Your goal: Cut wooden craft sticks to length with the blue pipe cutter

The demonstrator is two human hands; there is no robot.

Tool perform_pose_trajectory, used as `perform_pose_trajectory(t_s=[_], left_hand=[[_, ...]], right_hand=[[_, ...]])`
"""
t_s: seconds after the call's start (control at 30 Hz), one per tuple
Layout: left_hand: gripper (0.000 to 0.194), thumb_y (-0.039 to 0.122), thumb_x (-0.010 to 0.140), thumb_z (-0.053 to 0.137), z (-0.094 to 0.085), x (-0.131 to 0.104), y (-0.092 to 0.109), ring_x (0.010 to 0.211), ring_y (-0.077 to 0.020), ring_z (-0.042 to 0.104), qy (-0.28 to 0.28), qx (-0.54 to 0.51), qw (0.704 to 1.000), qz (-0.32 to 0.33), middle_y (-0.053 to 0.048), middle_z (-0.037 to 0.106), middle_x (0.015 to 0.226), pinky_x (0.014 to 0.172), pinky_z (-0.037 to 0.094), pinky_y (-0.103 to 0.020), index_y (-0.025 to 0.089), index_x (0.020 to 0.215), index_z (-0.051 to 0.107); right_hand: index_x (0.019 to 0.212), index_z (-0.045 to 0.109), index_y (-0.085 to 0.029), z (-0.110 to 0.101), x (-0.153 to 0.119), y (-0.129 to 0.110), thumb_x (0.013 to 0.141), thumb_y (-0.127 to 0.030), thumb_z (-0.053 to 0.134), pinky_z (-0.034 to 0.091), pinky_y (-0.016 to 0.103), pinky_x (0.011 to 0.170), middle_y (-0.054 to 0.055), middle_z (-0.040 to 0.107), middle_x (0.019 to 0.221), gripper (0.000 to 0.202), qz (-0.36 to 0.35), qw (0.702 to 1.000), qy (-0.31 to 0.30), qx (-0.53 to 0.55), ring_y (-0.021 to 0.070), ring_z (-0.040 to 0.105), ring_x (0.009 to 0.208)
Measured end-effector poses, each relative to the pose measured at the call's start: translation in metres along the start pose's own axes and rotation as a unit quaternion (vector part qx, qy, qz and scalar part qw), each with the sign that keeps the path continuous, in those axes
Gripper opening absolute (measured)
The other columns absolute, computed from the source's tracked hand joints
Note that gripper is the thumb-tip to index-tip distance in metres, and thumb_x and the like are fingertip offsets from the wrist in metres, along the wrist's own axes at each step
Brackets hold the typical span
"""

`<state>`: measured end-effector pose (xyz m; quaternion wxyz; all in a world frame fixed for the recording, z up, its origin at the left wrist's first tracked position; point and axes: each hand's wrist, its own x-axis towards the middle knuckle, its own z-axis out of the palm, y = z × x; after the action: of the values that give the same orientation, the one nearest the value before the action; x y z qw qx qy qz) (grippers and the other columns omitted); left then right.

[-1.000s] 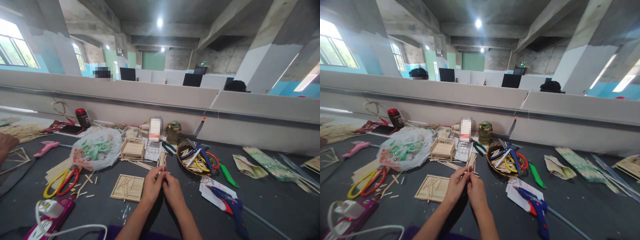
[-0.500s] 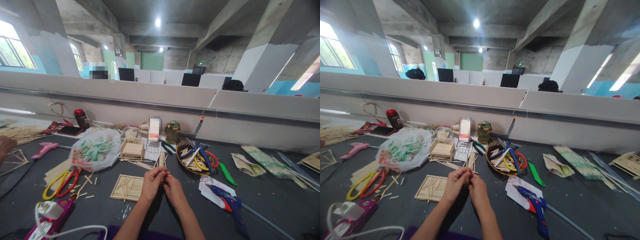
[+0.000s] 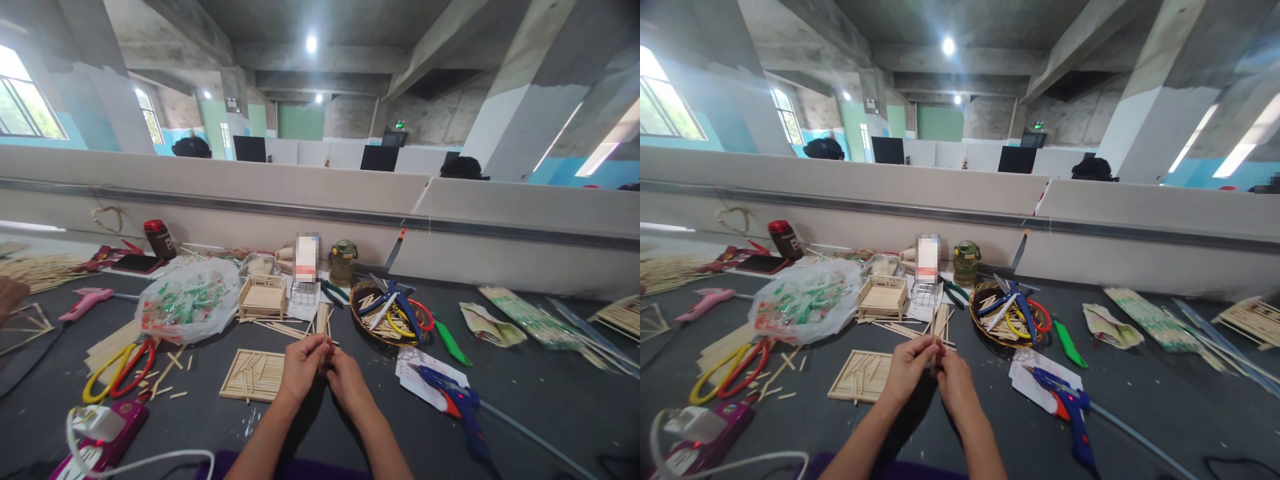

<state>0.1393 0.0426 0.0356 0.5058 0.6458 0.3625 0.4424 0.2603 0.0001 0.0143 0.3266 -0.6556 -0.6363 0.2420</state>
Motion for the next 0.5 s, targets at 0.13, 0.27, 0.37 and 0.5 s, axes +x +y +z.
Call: perform_pose_trajectory(t_s=[0.13,0.27,0.37,0.5], left_hand=[[0.019,0.028,0.078,0.060,0.001,0.000,-0.004,0.077,-0.0200,0.065,0.003,0.010,1.000,0.006,-0.003,0.074,0.079,0.074,0.049,-0.027,0.018,0.086,0.074],[0.018,0.029,0.079,0.060,0.001,0.000,-0.007,0.076,-0.0201,0.065,0.002,0.022,1.000,0.017,-0.003,0.073,0.077,0.072,0.049,-0.027,0.018,0.084,0.074],[0.019,0.031,0.079,0.060,0.001,0.000,-0.006,0.074,-0.0200,0.065,0.007,0.011,1.000,0.016,-0.002,0.072,0.075,0.071,0.049,-0.027,0.018,0.082,0.073],[0.020,0.033,0.080,0.060,0.001,0.001,-0.001,0.073,-0.0206,0.065,0.000,-0.002,1.000,0.006,-0.004,0.071,0.071,0.072,0.050,-0.028,0.017,0.078,0.071]], right_hand=[[0.075,0.072,-0.023,0.001,0.000,0.000,0.071,-0.006,0.052,0.045,0.025,0.079,0.005,0.071,0.098,0.026,-0.001,1.000,0.002,-0.003,0.0200,0.065,0.092],[0.076,0.072,-0.022,0.000,-0.003,-0.003,0.073,-0.009,0.053,0.045,0.025,0.078,0.005,0.071,0.093,0.023,-0.002,1.000,0.004,-0.006,0.0200,0.065,0.090],[0.083,0.072,-0.022,-0.015,-0.005,-0.003,0.078,-0.013,0.051,0.045,0.025,0.078,0.005,0.070,0.090,0.023,-0.008,1.000,0.017,-0.007,0.0196,0.064,0.087],[0.098,0.067,-0.019,-0.063,0.002,0.014,0.088,-0.027,0.044,0.044,0.028,0.084,0.008,0.067,0.101,0.027,0.019,0.983,0.177,-0.049,0.0203,0.062,0.095]])
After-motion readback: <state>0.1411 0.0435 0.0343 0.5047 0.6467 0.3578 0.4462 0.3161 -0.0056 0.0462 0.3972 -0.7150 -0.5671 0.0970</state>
